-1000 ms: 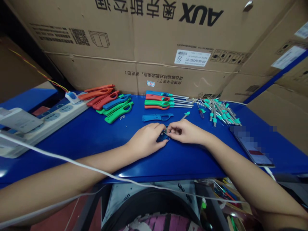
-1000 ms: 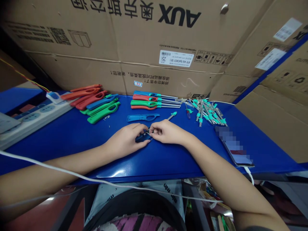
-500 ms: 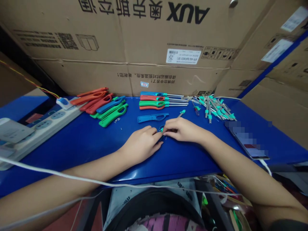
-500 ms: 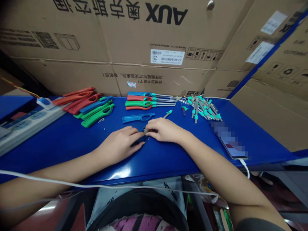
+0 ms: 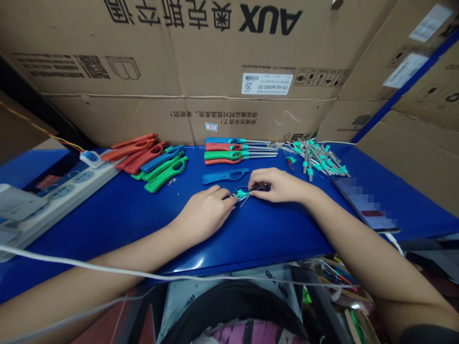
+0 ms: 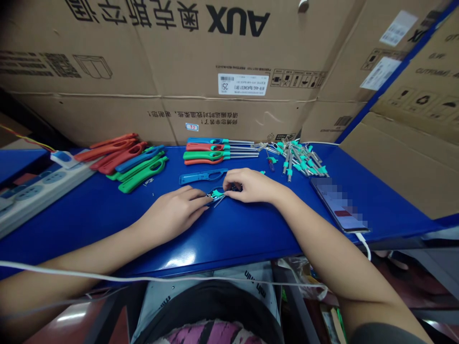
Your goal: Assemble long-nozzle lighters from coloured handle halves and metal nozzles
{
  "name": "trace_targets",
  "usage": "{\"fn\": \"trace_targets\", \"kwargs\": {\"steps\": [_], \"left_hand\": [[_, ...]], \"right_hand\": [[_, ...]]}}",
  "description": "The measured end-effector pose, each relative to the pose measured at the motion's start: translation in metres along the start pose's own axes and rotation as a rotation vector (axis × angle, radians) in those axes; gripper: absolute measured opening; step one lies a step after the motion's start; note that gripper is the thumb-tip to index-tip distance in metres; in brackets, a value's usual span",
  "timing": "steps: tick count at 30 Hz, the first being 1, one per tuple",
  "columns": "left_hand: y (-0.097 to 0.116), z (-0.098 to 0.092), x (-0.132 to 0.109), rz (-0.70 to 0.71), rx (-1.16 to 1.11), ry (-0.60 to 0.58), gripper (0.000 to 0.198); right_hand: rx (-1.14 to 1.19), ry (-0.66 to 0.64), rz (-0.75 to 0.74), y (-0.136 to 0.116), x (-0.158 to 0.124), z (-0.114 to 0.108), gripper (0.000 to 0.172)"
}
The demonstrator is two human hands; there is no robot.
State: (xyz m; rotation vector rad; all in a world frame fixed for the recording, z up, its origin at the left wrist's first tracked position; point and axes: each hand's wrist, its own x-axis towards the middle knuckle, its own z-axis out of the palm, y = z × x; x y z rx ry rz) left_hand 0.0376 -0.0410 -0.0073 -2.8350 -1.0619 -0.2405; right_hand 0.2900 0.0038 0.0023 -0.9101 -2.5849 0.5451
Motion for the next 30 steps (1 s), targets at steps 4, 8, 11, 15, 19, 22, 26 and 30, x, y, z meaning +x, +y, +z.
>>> {"fn": "trace_targets", "kwargs": {"steps": [4,8,11,15,19,22,26,30], "left_hand": [[-0.004,0.0,0.001,0.036,-0.004,0.003,0.028],[-0.006,0.0,0.001,0.079,0.025,0.017,0.032],[-0.007,0.002,0.001,0.101,0.052,0.023,0.033],[-0.009,0.004,0.002,0.114,0.053,0.033,0.035],[-0.012,0.005,0.003,0.107,0.049,0.042,0.035],[-0.014,0.005,0.004,0.098,0.046,0.039,0.036],[-0.021,0.008,0.005,0.103,0.038,0.055,0.036],[-0.032,0.013,0.005,0.116,-0.022,0.11,0.035]], "right_hand": [[0.039,-0.012,-0.003,-0.002,-0.001,-0.002,0.008],[0.04,-0.026,-0.011,-0.004,-0.001,-0.004,0.005],[0.046,-0.034,-0.006,-0.006,-0.001,-0.004,0.008],[0.052,-0.017,-0.009,-0.006,0.0,-0.001,0.015],[0.074,-0.013,-0.041,-0.005,0.0,0.0,0.017],[0.09,0.001,-0.055,-0.006,0.0,0.001,0.015],[0.066,0.131,-0.044,-0.004,0.002,0.002,0.014],[-0.161,0.394,0.162,0.013,0.002,-0.008,0.016]]}}
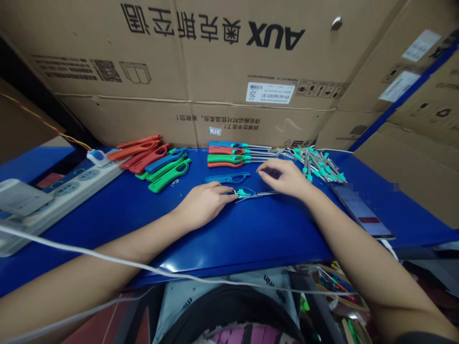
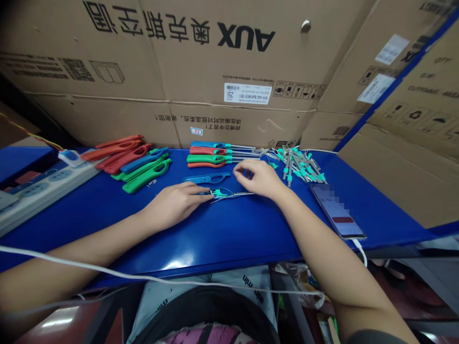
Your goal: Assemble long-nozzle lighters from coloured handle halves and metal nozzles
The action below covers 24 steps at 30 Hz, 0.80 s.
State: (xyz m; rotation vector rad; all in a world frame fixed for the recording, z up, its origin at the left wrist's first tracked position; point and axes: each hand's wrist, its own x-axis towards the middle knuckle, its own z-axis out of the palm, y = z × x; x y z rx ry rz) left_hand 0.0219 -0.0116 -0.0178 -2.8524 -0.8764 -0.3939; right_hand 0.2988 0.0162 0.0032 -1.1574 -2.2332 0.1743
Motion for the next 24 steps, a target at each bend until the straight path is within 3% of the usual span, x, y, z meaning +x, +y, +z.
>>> {"fn": "trace_targets", "kwargs": {"steps": [3,5,8,11,16,22,24], "left_hand": [[-0.004,0.001,0.0,-0.001,-0.021,0.022,0.035],[-0.002,0.0,0.0,0.013,0.003,0.014,0.035],[0.004,-0.002,0.002,0.043,0.062,-0.029,0.038],[0.008,-0.004,0.003,0.042,0.116,-0.084,0.044],[0.006,-0.005,0.002,0.007,0.097,-0.075,0.044],[-0.004,0.003,-0.001,-0.037,-0.018,0.057,0.039],[-0.005,0.006,-0.001,-0.032,-0.048,0.097,0.038]], "right_hand": [[-0.254,0.226,0.292,0.02,0.001,-0.016,0.024],[-0.42,0.29,0.477,0.031,-0.001,-0.03,0.029],[-0.641,0.227,0.687,0.043,-0.006,-0.046,0.034],[-0.706,0.106,0.843,0.049,-0.009,-0.051,0.036],[-0.668,0.018,0.898,0.055,-0.009,-0.046,0.036],[-0.686,0.084,0.964,0.065,-0.013,-0.047,0.041],[-0.667,0.08,0.923,0.069,-0.014,-0.045,0.041]]}}
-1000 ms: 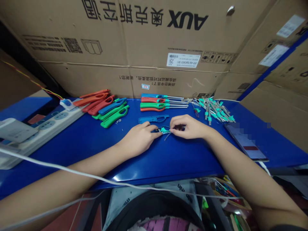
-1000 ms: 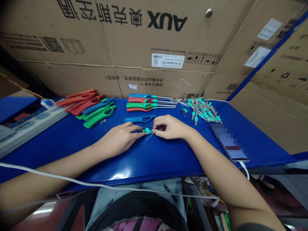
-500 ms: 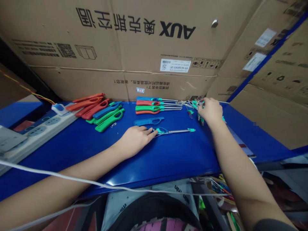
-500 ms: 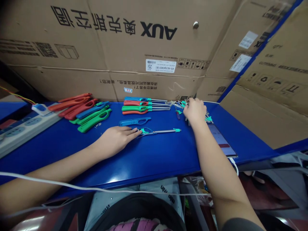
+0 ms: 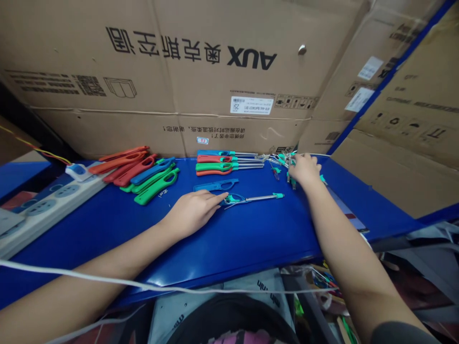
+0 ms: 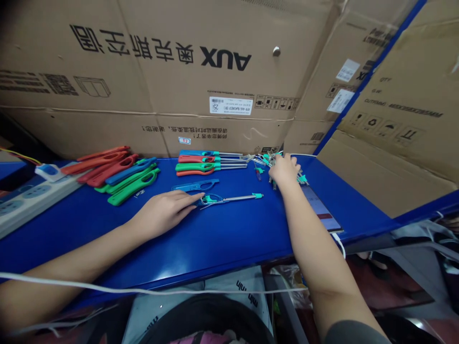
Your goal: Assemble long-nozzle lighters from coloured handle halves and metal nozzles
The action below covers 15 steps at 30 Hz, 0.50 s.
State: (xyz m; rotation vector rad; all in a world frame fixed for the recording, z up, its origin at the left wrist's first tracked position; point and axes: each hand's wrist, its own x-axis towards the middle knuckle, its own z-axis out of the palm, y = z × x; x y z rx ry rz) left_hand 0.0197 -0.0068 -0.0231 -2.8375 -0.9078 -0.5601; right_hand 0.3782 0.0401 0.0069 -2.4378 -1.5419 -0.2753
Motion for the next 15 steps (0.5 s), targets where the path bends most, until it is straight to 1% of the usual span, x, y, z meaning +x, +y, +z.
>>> {"fn": "trace_targets", "kwargs": {"steps": [4,6,10,13,15], "left_hand": [[0.001,0.004,0.0,0.022,-0.037,0.039,0.037],[0.002,0.005,0.001,0.018,-0.062,0.052,0.036],[0.005,0.007,0.002,-0.012,-0.136,0.062,0.034],[0.007,0.007,0.002,-0.054,-0.214,0.058,0.035],[0.008,0.006,0.002,-0.079,-0.256,0.059,0.035]], "right_hand": [[0.064,0.01,-0.181,-0.005,0.001,0.015,0.039],[0.083,0.001,-0.207,-0.01,0.001,0.023,0.039],[0.083,-0.026,-0.173,-0.014,0.005,0.035,0.041],[0.068,-0.065,-0.088,-0.016,0.015,0.034,0.041],[0.055,-0.097,-0.064,-0.019,0.023,0.032,0.04]]}}
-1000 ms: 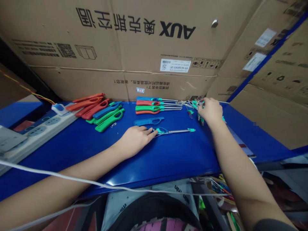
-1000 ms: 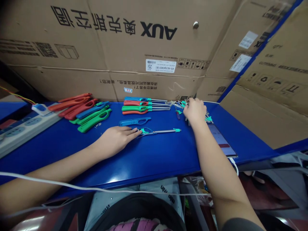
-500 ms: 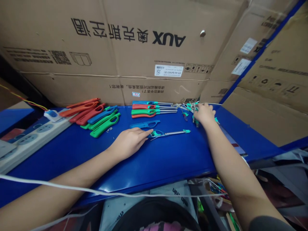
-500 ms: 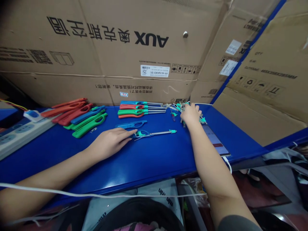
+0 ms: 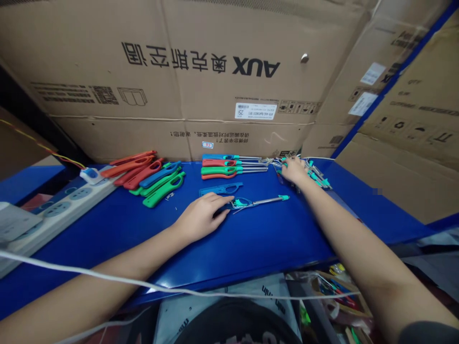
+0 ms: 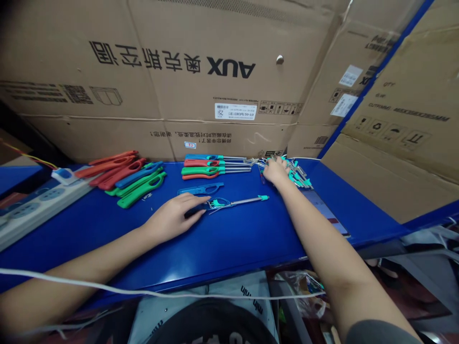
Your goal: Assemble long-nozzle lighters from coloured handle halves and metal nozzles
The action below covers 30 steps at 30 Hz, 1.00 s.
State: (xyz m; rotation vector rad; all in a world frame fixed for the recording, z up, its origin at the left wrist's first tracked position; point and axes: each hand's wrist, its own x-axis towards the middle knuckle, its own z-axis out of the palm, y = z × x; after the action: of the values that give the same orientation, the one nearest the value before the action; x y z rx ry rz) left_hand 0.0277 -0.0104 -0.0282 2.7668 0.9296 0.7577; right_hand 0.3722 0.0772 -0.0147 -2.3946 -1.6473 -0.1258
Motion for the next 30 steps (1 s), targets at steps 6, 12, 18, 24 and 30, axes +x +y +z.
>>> {"fn": "trace_targets", "kwargs": {"steps": [6,12,18,24,30], "left_hand": [[0.003,-0.004,0.0,0.002,-0.039,0.038,0.037],[0.003,-0.003,0.0,0.001,-0.122,0.103,0.035],[0.009,0.005,0.004,-0.296,-0.547,0.316,0.037],[0.015,0.007,0.01,-0.448,-0.927,0.337,0.04],[0.006,0.003,0.009,-0.444,-0.814,0.413,0.038]], "right_hand": [[-0.045,-0.093,0.015,-0.01,0.025,-0.008,0.023],[-0.064,-0.036,0.021,-0.023,0.031,-0.03,0.022],[0.539,-0.157,-0.455,-0.074,-0.046,-0.049,0.021],[0.865,-0.199,-0.845,-0.113,-0.127,-0.039,0.008],[0.827,-0.053,-0.964,-0.105,-0.119,-0.031,0.01]]}}
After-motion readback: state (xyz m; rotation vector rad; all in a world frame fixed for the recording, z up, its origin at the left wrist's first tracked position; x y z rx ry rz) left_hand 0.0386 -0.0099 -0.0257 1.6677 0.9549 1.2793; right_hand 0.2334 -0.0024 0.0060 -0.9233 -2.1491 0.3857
